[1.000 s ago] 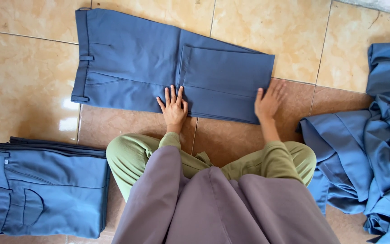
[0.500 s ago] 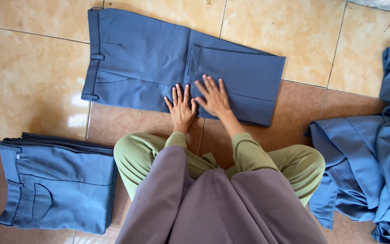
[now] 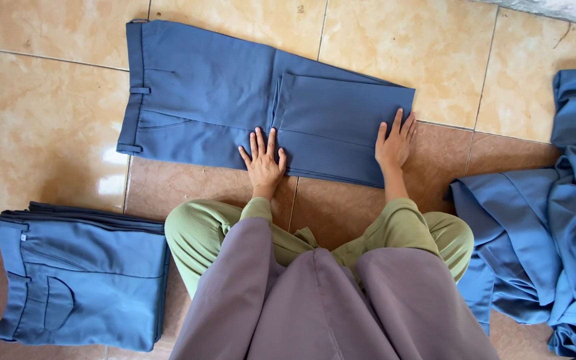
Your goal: Folding blue trousers into neat rectangles on the floor and stacking them.
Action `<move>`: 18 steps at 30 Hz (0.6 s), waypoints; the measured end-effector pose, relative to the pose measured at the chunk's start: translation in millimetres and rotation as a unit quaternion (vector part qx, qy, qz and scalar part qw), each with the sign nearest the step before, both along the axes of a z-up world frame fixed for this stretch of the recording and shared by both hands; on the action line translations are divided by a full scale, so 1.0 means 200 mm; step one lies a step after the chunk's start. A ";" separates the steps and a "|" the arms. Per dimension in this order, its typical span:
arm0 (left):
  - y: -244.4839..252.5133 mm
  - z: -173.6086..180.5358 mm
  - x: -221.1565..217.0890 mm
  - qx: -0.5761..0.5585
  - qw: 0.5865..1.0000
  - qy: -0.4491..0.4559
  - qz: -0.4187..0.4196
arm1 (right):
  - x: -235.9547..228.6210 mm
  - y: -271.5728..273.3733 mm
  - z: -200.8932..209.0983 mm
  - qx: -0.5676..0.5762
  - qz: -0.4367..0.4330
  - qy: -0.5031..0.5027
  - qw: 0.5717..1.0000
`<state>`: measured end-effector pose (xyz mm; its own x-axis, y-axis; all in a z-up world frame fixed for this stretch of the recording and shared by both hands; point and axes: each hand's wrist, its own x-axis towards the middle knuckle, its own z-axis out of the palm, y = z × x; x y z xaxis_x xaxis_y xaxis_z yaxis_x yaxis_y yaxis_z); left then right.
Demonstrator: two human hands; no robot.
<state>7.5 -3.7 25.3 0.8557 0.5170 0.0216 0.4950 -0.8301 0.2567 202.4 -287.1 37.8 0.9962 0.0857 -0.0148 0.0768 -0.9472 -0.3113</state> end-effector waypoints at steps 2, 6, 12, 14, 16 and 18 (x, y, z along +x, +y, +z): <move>0.00 0.00 0.00 0.001 1.000 -0.001 0.000 | -0.07 -0.03 -0.02 0.007 0.008 -0.030 0.999; -0.01 0.04 -0.01 -0.003 1.000 -0.005 0.000 | -0.20 -0.13 -0.13 0.055 0.024 -0.090 0.994; 0.00 0.01 -0.01 -0.029 0.999 0.024 -0.009 | -0.30 -0.28 -0.22 0.169 -0.145 0.052 0.973; 0.00 -0.02 -0.02 -0.036 0.999 0.033 -0.017 | -0.32 -0.27 -0.11 0.241 -0.165 0.107 0.950; 0.01 -0.04 -0.03 -0.041 0.998 0.043 -0.021 | -0.32 -0.28 -0.03 0.312 -0.180 0.164 0.918; 0.01 -0.03 -0.05 -0.062 0.996 0.061 -0.031 | -0.31 -0.32 0.05 0.484 -0.243 0.245 0.804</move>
<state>-1.7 -2.5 18.4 0.8783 0.4555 -0.1454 0.4779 -0.8256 0.3000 139.7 -351.8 47.2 0.8098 -0.1050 -0.5773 -0.5866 -0.1244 -0.8002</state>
